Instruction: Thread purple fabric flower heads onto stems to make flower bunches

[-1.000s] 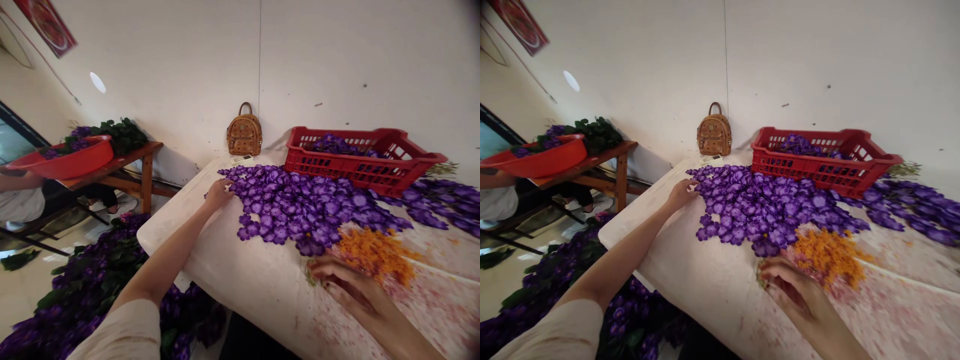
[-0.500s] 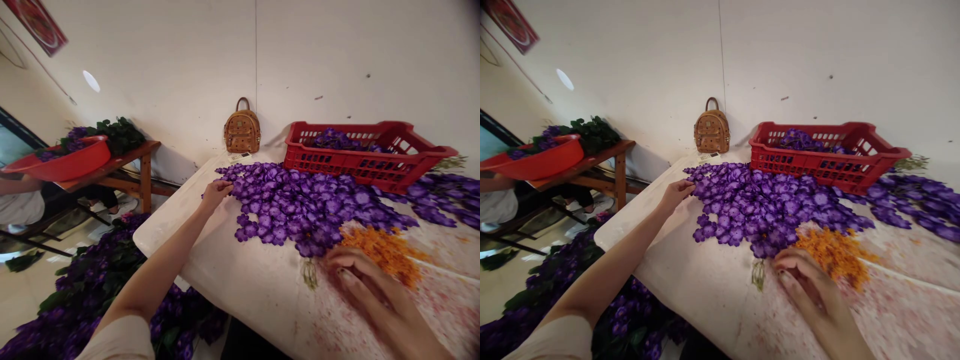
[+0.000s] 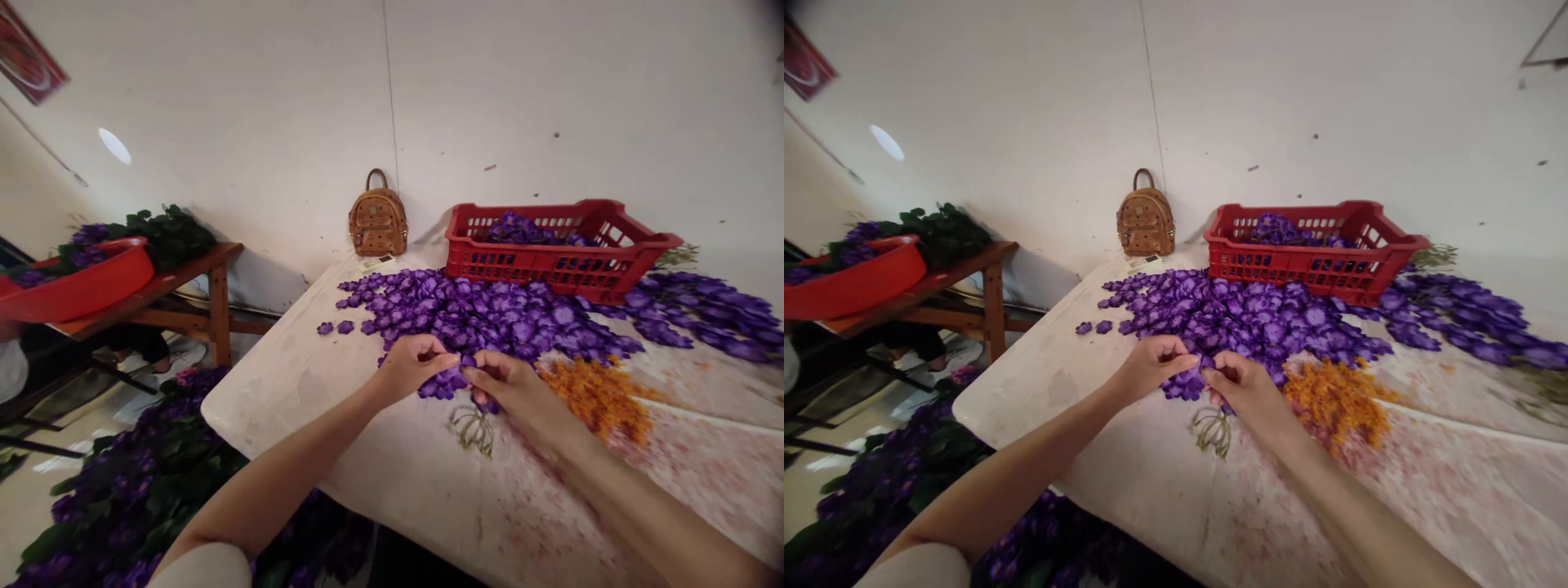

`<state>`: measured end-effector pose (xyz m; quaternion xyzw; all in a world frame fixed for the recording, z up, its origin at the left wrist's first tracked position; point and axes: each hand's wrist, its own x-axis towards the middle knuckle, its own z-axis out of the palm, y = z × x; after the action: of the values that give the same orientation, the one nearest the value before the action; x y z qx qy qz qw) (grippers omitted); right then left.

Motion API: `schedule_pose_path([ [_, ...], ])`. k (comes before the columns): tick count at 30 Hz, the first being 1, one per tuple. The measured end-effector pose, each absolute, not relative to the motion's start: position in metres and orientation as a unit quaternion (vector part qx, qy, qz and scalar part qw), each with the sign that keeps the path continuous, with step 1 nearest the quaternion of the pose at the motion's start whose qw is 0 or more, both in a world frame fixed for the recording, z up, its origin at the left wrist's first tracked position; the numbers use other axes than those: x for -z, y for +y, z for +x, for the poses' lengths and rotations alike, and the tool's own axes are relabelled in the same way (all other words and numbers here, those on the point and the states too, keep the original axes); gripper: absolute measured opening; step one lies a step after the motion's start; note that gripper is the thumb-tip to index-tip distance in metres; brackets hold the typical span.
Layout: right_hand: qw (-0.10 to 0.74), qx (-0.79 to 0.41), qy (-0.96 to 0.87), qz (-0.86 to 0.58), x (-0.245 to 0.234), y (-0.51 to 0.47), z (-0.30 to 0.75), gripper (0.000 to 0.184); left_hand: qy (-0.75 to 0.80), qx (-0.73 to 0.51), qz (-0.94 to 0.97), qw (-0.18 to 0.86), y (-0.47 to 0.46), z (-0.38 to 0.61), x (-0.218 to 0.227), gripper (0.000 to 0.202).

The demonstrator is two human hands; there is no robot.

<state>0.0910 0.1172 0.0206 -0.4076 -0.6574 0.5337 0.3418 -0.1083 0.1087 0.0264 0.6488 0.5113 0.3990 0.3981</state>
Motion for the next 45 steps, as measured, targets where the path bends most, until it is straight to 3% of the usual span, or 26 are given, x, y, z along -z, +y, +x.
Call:
schedule_pose_path([
  [6,0.356,-0.436,-0.708,-0.427,-0.01,0.117,0.096,0.037,0.5,-0.384,0.688,0.36,0.107,-0.099,-0.022,0.044],
  [9,0.379,-0.415,-0.693,-0.452,-0.008,0.114,0.097,0.041,0.48,-0.392,0.692,0.37,0.106,-0.096,-0.016,0.035],
  [13,0.395,-0.436,-0.665,-0.46,-0.005,0.115,0.105,0.045,0.484,-0.408,0.681,0.369,0.106,-0.101,-0.007,0.027],
  [19,0.425,-0.507,-0.59,-0.462,-0.008,0.111,0.114,0.045,0.522,-0.409,0.71,0.236,0.109,-0.12,-0.008,0.009],
  [22,0.413,-0.577,-0.541,-0.452,-0.016,0.103,0.112,0.042,0.551,-0.43,0.689,0.189,0.105,-0.122,-0.017,0.015],
  [27,0.436,-0.607,-0.507,-0.429,-0.025,0.097,0.109,0.036,0.552,-0.431,0.659,0.273,0.092,-0.112,-0.031,0.04],
  [30,0.447,-0.606,-0.509,-0.417,-0.026,0.095,0.109,0.034,0.529,-0.425,0.608,0.412,0.091,-0.099,-0.035,0.026],
  [34,0.451,-0.598,-0.526,-0.402,-0.023,0.093,0.111,0.038,0.448,-0.392,0.564,0.572,0.099,-0.079,-0.036,0.033],
  [38,0.467,-0.573,-0.539,-0.404,-0.019,0.094,0.114,0.037,0.46,-0.439,0.571,0.519,0.104,-0.066,-0.037,0.029],
  [45,0.455,-0.569,-0.552,-0.405,-0.02,0.094,0.115,0.039,0.501,-0.435,0.619,0.42,0.102,-0.057,-0.032,0.04],
])
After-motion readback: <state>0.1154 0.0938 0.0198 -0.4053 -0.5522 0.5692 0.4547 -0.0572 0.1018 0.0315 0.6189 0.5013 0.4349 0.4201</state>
